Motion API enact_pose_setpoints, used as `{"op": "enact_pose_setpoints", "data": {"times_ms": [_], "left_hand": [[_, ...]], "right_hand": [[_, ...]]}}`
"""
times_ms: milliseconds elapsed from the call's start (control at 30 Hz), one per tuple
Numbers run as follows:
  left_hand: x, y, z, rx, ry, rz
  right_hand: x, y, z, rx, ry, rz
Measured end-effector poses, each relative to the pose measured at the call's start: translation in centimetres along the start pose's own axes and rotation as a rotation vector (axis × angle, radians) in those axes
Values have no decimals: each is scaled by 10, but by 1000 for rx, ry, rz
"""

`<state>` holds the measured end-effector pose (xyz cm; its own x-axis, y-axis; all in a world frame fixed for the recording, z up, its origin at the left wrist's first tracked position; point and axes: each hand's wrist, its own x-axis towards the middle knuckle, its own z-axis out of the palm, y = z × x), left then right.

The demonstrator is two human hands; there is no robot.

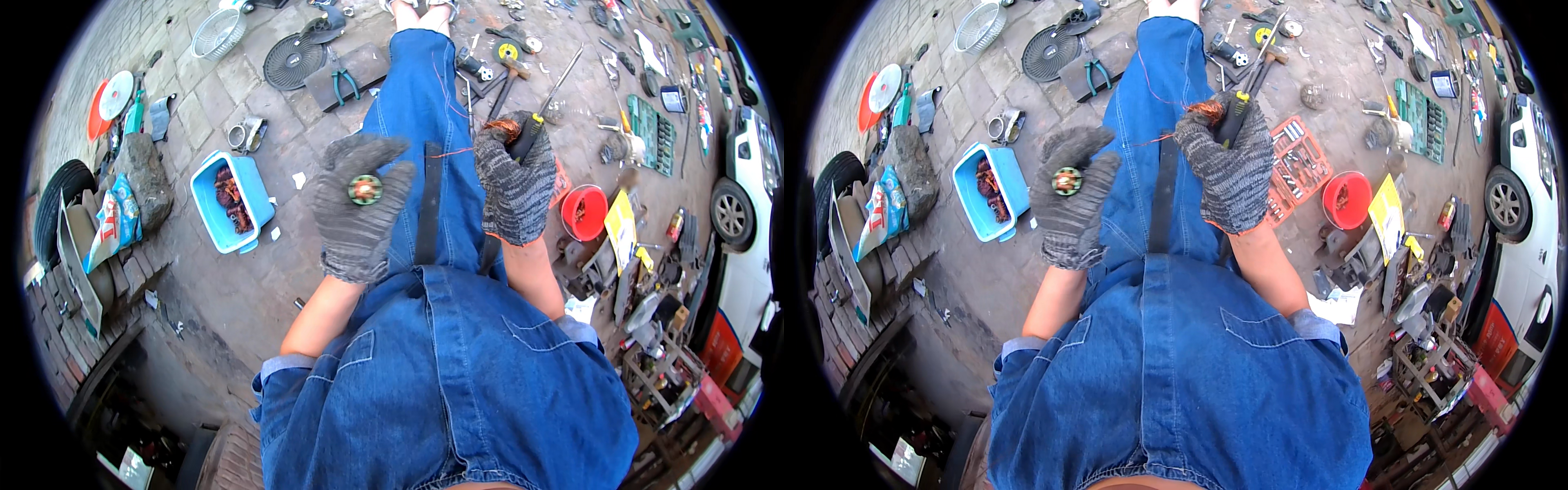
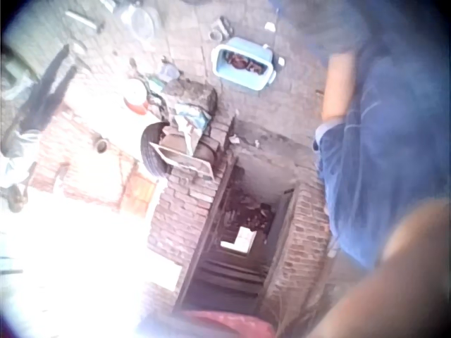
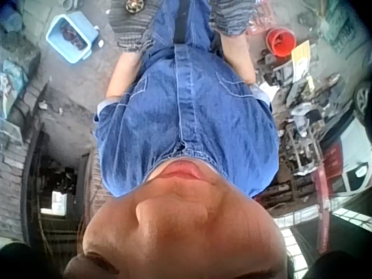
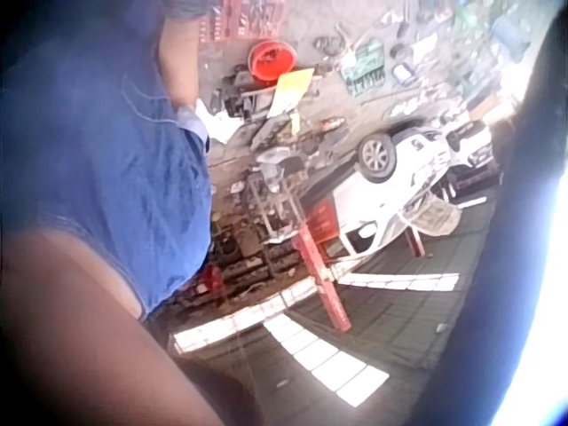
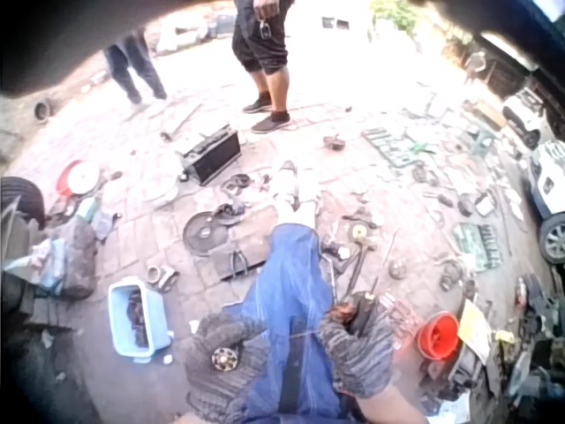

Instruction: The person sits on the ground in a cluttered workshop and uses a screwdriver to adjust a small cylindrical electrical component. They then use pliers to strip and manipulate the wires attached to the component.

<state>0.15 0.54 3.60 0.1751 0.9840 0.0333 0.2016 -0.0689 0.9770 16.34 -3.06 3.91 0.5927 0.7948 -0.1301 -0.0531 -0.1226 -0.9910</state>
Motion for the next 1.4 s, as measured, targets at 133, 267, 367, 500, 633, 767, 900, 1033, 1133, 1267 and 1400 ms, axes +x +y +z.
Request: {"op": "enact_pose_setpoints", "data": {"times_ms": [133, 267, 367, 500, 633, 767, 900, 1033, 1133, 1267, 1400], "left_hand": [[7, -4, 5, 218, -120, 188], [5, -6, 10, 124, -126, 113], [7, -4, 11, 158, -133, 134], [8, -5, 10, 141, -151, 121], [9, -3, 7, 89, -196, 32], [14, -23, 5, 102, -116, 84], [11, -49, -26, 24, -29, -339], [5, -58, -40, 86, 10, -143], [-1, -42, -28, 160, 74, 89], [1, -6, -8, 299, 95, 406], [9, -14, -1, 415, 58, 768]], "right_hand": [[-2, 1, 3, -38, -11, -71], [-5, 2, 1, 1, -77, -112], [-6, 0, 4, 6, -66, -105], [-10, -1, 0, -22, -186, -73], [-19, -10, 8, 7, -150, -49], [-17, -13, 6, 41, -23, -91], [6, -17, -25, 622, -7, 34], [14, -13, -28, 622, -34, 144], [3, 0, -25, 680, -95, 189], [3, 13, -21, 839, -92, 308], [0, 8, -18, 500, -117, 237]]}}
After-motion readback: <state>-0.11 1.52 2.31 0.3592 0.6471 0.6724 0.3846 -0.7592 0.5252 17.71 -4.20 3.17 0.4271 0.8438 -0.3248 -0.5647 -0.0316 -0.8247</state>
